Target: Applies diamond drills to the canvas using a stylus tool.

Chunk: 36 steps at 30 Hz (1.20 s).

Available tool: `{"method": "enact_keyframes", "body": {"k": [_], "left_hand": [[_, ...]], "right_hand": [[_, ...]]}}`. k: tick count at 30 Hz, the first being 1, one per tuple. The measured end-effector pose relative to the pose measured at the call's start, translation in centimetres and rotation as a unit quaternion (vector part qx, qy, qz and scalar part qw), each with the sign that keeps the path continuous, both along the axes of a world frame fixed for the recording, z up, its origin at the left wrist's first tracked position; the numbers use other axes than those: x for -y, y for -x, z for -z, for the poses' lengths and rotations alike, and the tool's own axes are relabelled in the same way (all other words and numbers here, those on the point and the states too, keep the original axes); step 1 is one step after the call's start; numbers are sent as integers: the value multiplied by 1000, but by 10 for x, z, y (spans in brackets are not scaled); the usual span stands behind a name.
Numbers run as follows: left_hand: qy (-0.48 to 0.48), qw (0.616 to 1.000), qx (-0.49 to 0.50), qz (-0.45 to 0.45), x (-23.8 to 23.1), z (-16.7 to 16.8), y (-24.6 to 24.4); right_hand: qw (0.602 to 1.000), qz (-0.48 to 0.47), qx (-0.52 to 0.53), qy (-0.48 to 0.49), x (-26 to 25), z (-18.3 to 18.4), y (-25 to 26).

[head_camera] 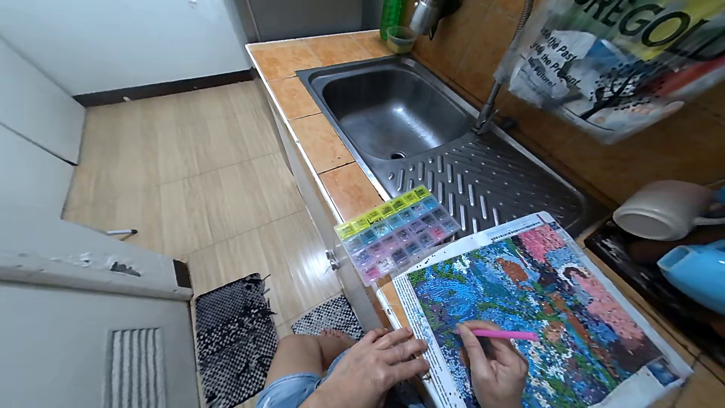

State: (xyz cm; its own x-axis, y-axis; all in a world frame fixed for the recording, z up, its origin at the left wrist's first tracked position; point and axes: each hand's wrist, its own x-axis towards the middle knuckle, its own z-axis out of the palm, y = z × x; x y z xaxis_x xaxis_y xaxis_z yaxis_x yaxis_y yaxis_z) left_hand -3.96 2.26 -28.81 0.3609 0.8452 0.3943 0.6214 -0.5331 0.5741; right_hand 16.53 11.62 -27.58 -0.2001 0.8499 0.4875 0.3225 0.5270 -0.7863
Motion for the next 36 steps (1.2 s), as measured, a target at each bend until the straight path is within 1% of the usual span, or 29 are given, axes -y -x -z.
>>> {"method": "enact_keyframes", "body": {"k": [19, 32, 36], "left_hand": [[-1, 1000, 5, 2, -1, 2, 0], [-7, 1000, -1, 5, -1, 3, 1], [-8, 1000, 0, 4, -2, 2, 1]], "right_hand": [[999, -19, -34, -6, -2, 2, 2], [1000, -20, -8, -4, -1, 1, 0], [1000, -27, -15, -6, -1, 1, 1]]}}
